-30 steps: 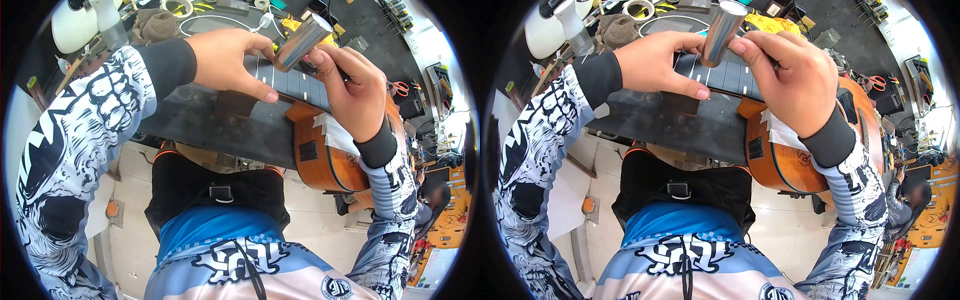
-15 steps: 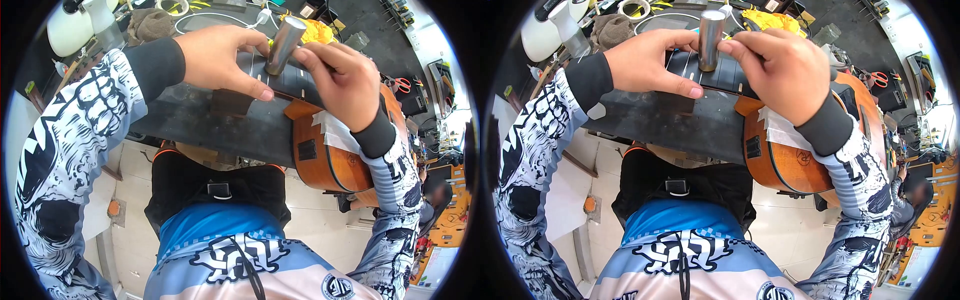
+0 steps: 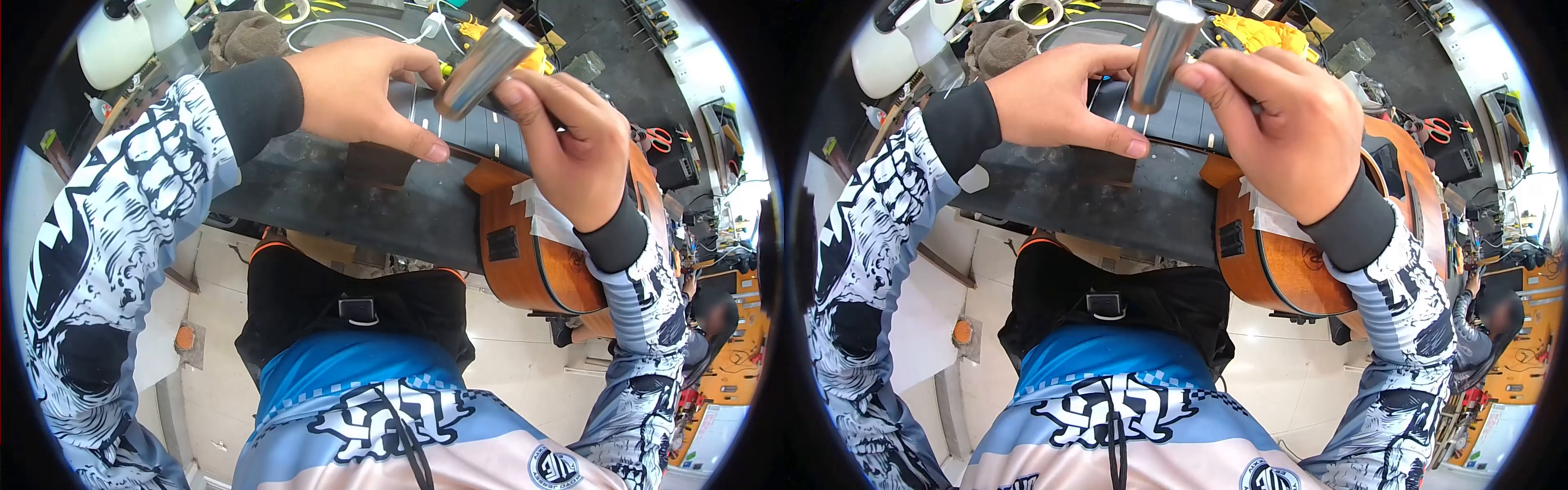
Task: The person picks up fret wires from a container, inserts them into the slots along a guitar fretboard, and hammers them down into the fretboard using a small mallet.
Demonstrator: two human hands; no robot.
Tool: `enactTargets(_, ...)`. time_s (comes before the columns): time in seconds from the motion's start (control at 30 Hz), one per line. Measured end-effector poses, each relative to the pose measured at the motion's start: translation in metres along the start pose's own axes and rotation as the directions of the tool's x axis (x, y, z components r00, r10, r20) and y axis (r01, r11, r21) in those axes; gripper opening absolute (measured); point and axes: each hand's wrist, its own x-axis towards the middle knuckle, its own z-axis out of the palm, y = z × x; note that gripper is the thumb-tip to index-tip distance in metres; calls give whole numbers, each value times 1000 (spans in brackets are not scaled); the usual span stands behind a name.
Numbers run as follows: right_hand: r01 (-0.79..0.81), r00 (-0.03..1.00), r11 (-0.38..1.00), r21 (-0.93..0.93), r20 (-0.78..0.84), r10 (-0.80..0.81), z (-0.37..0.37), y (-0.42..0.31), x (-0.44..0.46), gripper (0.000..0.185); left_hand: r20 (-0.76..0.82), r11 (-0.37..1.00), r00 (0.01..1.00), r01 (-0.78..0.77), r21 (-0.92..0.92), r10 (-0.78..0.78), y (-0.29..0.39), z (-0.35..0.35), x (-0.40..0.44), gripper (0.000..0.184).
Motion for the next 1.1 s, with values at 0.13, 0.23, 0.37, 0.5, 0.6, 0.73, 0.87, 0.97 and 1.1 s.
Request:
enactTargets(0.13, 30, 994, 992, -123, 110, -16, -1, 1, 0, 10, 23, 999, 999, 28, 21, -29, 1, -3, 0, 65)
enactTargets(0.23, -16, 1000, 999, 32, -3, 16, 4, 4, 1, 13, -21, 999, 999, -47, 23, 47, -5, 3, -1, 64)
enactTargets(0.37, 22, 1000, 999, -42, 9, -22, 6, 4, 5, 15, 26, 999, 1000, 14, -29, -13, 2, -3, -1, 66)
enactTargets(0.5, 29, 996, 993, -110, 85, -20, 7, 4, 7, 17, 29, 1000, 999, -21, 15, 21, 2, -3, -2, 67)
enactTargets(0.6, -70, 993, 998, 5, 92, 69, 4, 3, 4, 17, -26, 998, 998, -55, -11, 55, -4, 1, -3, 66)
enactTargets(0.73, 7, 999, 996, -88, 53, -2, 2, 1, 5, 15, -40, 997, 998, -56, 45, 58, -3, 1, -4, 65)
enactTargets(0.87, 35, 995, 991, -126, 101, -22, -4, -4, 1, 17, 20, 999, 1000, -17, 50, 16, -3, -1, 0, 71)
enactTargets(0.97, -205, 961, 955, 215, -142, 239, -4, 11, 6, 19, 4, 998, 1000, -10, 62, 10, -3, 1, 0, 70)
enactTargets(1.1, -496, 865, 863, 98, -29, 501, -23, 33, 19, 14, 50, 998, 997, 65, 18, -66, 2, -2, 3, 62)
